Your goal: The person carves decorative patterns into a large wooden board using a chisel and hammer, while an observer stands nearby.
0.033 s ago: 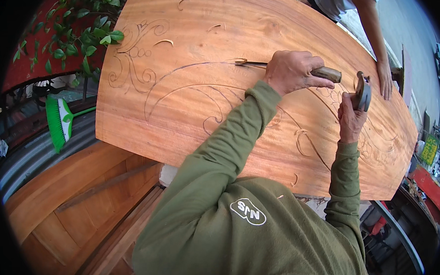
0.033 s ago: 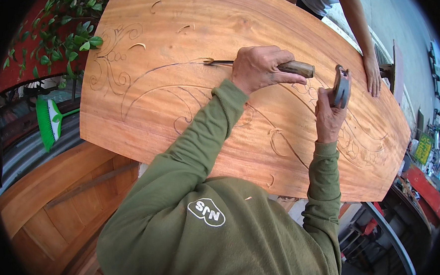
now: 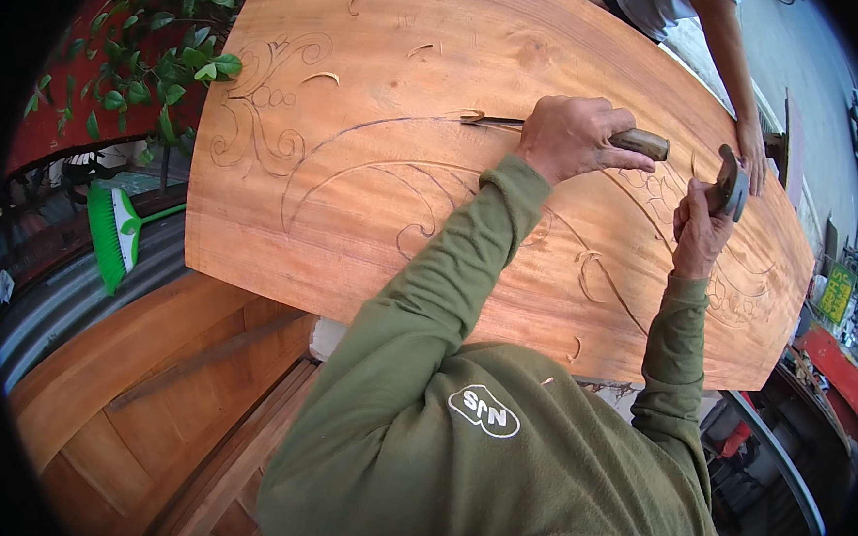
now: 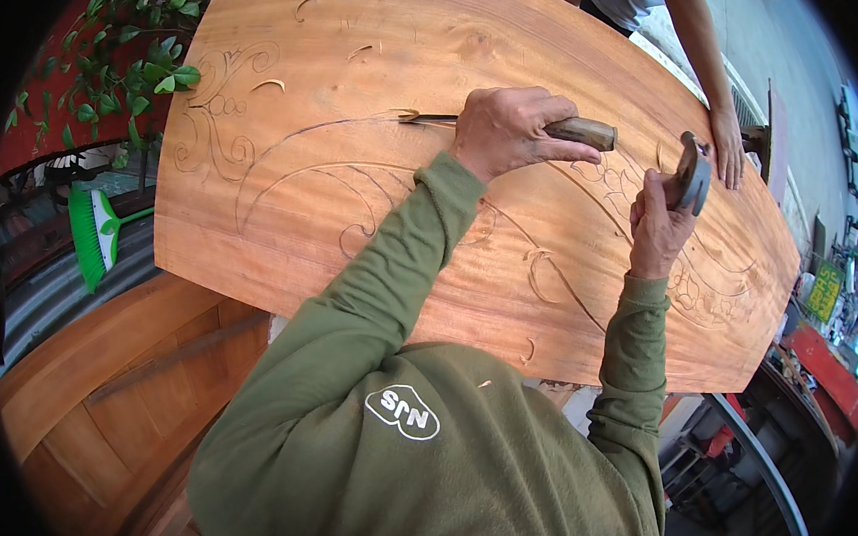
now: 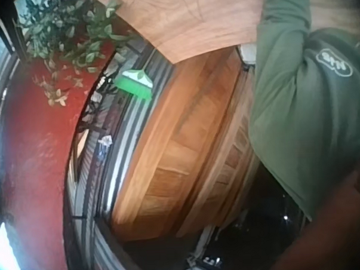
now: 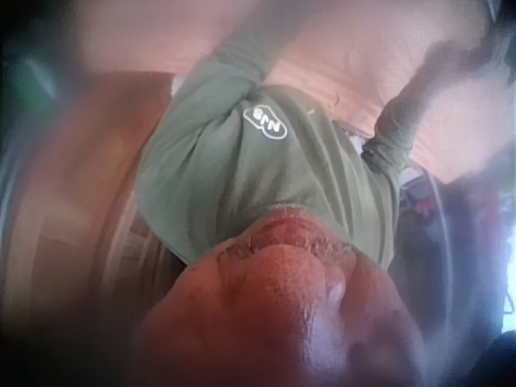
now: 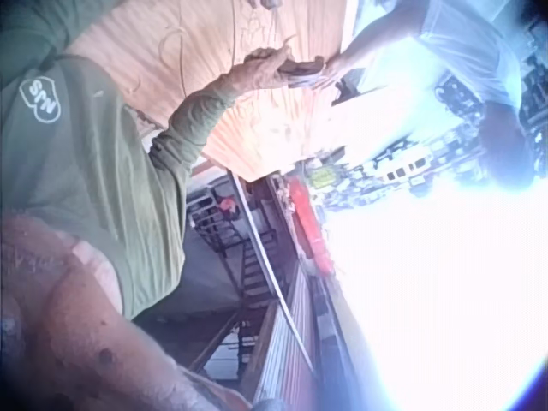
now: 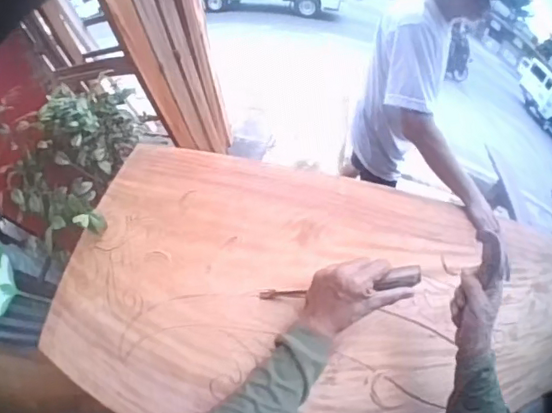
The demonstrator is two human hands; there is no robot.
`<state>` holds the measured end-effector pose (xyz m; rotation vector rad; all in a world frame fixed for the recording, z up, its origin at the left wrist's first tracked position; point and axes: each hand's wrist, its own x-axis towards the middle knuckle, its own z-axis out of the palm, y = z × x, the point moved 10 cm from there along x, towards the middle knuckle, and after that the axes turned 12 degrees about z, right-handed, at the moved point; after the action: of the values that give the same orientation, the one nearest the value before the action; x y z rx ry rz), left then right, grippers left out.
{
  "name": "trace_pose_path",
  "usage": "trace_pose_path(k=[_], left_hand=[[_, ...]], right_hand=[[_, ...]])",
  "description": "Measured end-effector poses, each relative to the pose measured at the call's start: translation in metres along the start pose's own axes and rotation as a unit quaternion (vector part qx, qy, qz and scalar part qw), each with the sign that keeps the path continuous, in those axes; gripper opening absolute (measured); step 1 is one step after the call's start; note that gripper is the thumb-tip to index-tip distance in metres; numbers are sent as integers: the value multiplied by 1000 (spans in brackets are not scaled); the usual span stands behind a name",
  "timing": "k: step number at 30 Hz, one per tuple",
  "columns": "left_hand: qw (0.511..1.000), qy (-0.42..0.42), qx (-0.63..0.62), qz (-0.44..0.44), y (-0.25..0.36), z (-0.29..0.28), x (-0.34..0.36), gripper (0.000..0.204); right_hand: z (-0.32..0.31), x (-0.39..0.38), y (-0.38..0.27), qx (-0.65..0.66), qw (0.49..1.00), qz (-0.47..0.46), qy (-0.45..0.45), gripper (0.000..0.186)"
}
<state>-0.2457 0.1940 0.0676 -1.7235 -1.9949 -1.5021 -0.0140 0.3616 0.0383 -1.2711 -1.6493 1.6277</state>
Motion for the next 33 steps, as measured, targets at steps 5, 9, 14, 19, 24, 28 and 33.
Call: trace_pose_path(k=[5, 9, 14, 19, 24, 28, 33], left_hand=[[1000, -1, -7, 6, 4, 0, 3, 54], [1000, -7, -25, 3, 0, -2, -3, 56], [999, -10, -32, -7, -4, -2, -6, 57], [1000, 9, -22, 14, 1, -9, 0, 55], [999, 45, -3, 26, 3, -20, -1, 53], [999, 50, -7, 16, 1, -20, -3, 54], [999, 43, 23, 13, -6, -17, -4, 57]], right_hand=[[18, -30, -32, 163, 980, -61, 95, 54], [73, -45, -13, -161, 980, -108, -46, 83], [0, -17, -47, 126, 990, -28, 52, 21], [80, -48, -25, 93, 993, -66, 13, 62], [22, -11, -6, -49, 997, -52, -14, 44], [3, -14, -74, 201, 971, -94, 88, 27], [94, -32, 4, -46, 995, -43, -83, 86]])
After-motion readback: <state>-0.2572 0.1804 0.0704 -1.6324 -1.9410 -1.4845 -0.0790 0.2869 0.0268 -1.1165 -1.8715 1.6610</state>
